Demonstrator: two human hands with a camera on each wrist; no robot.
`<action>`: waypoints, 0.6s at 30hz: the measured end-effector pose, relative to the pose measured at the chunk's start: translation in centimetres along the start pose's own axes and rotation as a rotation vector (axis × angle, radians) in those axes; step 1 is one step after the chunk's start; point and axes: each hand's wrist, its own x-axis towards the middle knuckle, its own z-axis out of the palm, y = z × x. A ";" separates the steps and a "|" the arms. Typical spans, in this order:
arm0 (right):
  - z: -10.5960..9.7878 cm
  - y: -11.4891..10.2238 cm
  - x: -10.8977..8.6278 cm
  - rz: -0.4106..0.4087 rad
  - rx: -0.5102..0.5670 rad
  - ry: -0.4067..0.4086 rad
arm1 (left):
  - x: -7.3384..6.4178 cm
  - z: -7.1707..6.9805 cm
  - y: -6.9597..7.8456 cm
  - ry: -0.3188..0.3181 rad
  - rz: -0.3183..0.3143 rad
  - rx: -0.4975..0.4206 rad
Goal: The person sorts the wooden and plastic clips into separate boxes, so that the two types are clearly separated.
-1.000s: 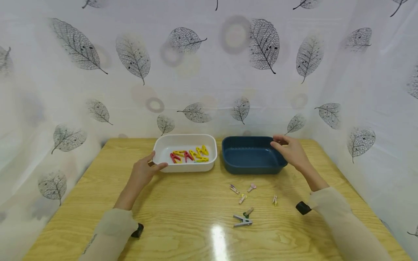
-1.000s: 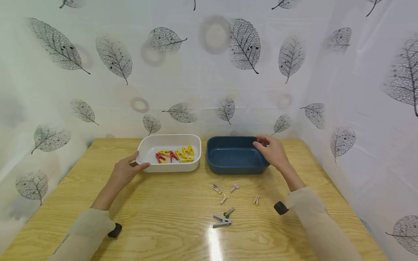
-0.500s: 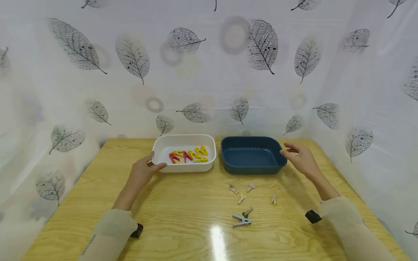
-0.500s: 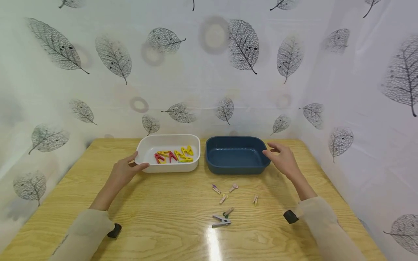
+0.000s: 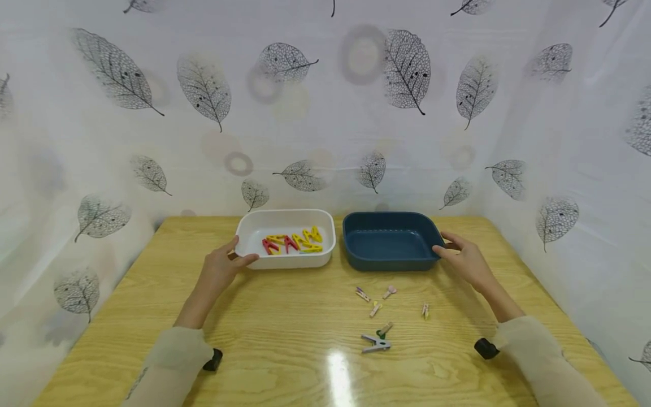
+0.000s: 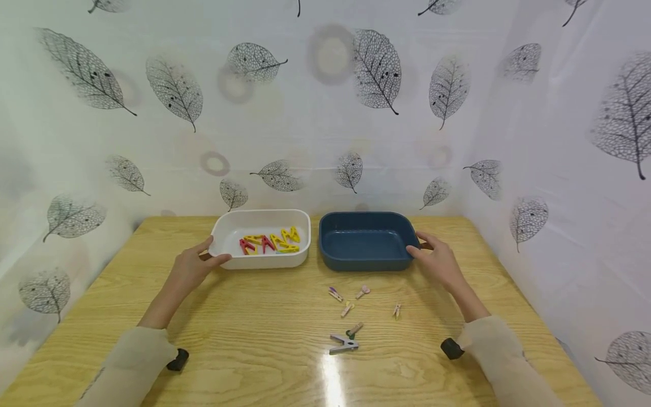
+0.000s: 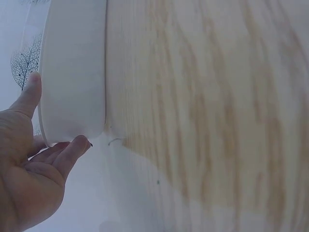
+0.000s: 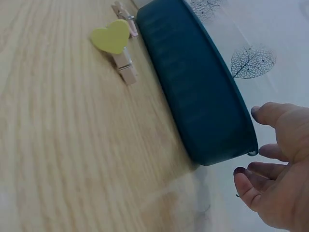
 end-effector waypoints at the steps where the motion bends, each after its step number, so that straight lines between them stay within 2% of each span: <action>1: 0.1 0.1 0.0 -0.002 0.000 0.004 | 0.0 0.0 0.0 0.001 0.002 0.004; 8: 0.5 0.3 -0.5 -0.002 0.033 -0.005 | 0.0 0.0 0.1 -0.010 -0.003 -0.005; 18: 0.7 0.9 -1.3 0.001 0.101 -0.104 | -0.2 -0.1 0.3 -0.033 -0.001 -0.012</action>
